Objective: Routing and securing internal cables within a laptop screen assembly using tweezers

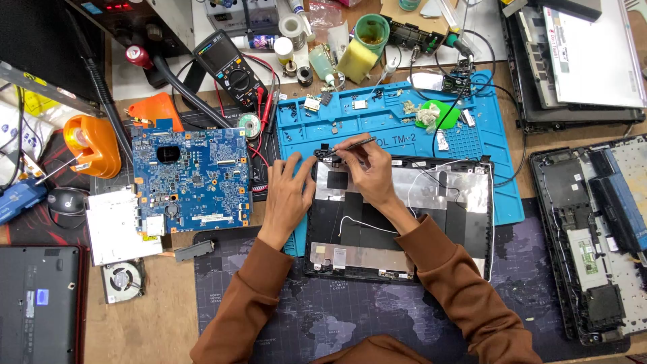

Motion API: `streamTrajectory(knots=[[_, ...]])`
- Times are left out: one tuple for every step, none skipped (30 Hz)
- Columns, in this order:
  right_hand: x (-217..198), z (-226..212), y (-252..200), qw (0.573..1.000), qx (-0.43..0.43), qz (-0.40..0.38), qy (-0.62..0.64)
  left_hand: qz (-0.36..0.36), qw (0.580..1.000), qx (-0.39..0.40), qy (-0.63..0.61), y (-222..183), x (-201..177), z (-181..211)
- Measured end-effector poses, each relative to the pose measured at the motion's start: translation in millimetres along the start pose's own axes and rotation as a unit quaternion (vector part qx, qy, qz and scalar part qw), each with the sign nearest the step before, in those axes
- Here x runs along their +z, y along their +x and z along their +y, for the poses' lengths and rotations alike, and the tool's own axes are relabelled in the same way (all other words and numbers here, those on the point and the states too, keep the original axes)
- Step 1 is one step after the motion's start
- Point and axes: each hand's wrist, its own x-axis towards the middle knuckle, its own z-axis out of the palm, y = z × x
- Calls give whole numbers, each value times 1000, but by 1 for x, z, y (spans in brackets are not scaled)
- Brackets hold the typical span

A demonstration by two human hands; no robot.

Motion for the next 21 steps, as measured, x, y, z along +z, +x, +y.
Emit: streamTrajectory(knots=[[0, -1, 0, 1000, 0, 0, 0, 0, 1000, 0, 0, -1, 1, -1], [1, -3, 0, 1000, 9, -2, 0, 3, 1000, 2, 2, -1, 2, -2], [1, -4, 1, 1000, 19, -5, 0, 6, 1000, 4, 5, -1, 3, -3], [1, -4, 1, 1000, 18, -5, 0, 6, 1000, 4, 5, -1, 3, -2], [1, -5, 1, 1000, 25, -5, -5, 7, 1000, 6, 7, -1, 3, -2], [2, -5, 0, 999, 31, -4, -9, 8, 1000, 8, 8, -1, 4, -2], [2, -6, 0, 999, 31, -4, -9, 9, 1000, 8, 8, -1, 5, -3], [2, -6, 0, 999, 40, 3, -3, 9, 1000, 11, 21, -2, 7, -3], [3, -7, 0, 999, 51, 9, 3, 10, 999, 13, 35, -3, 8, -3], [3, -7, 0, 999, 51, 9, 4, 10, 999, 13, 35, -2, 7, -3], [3, -6, 0, 998, 60, 18, 8, 10, 999, 18, 39, -2, 6, -3], [3, -6, 0, 997, 68, 28, 13, 10, 999, 23, 42, -2, 5, -2], [3, -9, 2, 997, 68, 29, 13, 10, 999, 24, 42, -1, 5, -2], [3, -11, 4, 996, 81, 34, 17, 12, 999, 26, 44, 0, 5, -1], [3, -14, 5, 995, 93, 39, 21, 13, 998, 26, 46, 0, 4, -1], [3, -13, 5, 995, 94, 40, 21, 12, 999, 27, 46, 0, 6, -2], [3, -13, 5, 993, 104, 40, 24, 10, 998, 33, 60, 1, 7, -4], [3, -13, 5, 992, 114, 41, 28, 8, 997, 38, 74, 1, 9, -5], [3, -11, 5, 992, 114, 41, 27, 8, 997, 39, 73, 3, 11, -9], [2, -10, 5, 991, 122, 43, 35, 7, 995, 53, 81, 6, 14, -13], [2, -8, 5, 989, 131, 45, 43, 5, 994, 67, 90, 7, 16, -17]])
